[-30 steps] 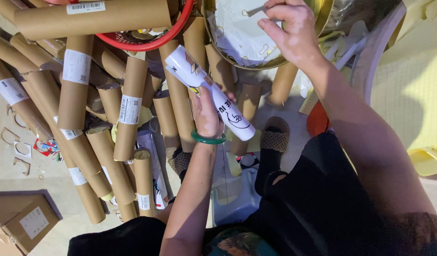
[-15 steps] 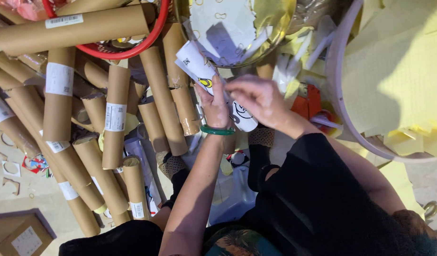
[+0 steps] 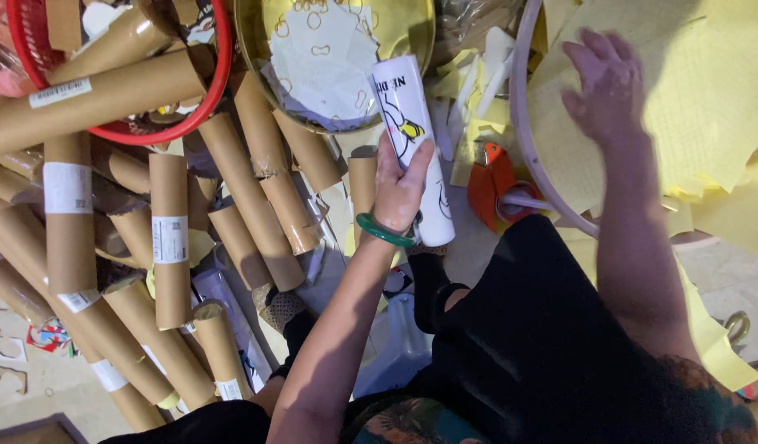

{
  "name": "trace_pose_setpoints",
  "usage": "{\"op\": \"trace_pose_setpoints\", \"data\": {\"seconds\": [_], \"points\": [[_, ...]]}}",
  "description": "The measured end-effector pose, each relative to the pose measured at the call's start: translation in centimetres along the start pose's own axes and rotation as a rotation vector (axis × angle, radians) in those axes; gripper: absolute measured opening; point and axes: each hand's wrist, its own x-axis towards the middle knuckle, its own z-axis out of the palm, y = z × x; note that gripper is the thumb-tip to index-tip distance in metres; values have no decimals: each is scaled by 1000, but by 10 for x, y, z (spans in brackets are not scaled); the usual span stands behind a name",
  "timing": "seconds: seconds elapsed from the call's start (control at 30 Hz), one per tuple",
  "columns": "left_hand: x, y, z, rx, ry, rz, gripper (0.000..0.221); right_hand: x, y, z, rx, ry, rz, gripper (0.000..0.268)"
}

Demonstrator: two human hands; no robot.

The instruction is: Packing drawings or prints into cardboard shipping tubes and sealing them with tape.

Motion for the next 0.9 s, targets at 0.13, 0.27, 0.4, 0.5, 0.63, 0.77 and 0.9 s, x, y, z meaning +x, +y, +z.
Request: {"op": "trace_pose_setpoints", "data": {"seconds": [0.13,0.27,0.4,0.5,0.63,0.77,0.9], "points": [[-3,-6,-5,-2,-12,-10,60,-31,45,22,-372,-85,-119,68],[-5,15,-23,-230,33,-112,54,-32,64,-10,-3,-311,95,26],[-6,57,-46,-356,67,-19,47,-32,83,-56,372,-35,154,22],[-7,63,-70,-348,76,65,43,-10,56,-122,436,134,54,14],[-33,130,-99,-368,110,31,52,-35,53,-120,423,189,78,10],[-69,191,-152,-48,188,337,54,-104,113,-32,418,145,378,19],[-124,258,-175,11,91,397,41,-162,113,-9,341,363,379,18]]}}
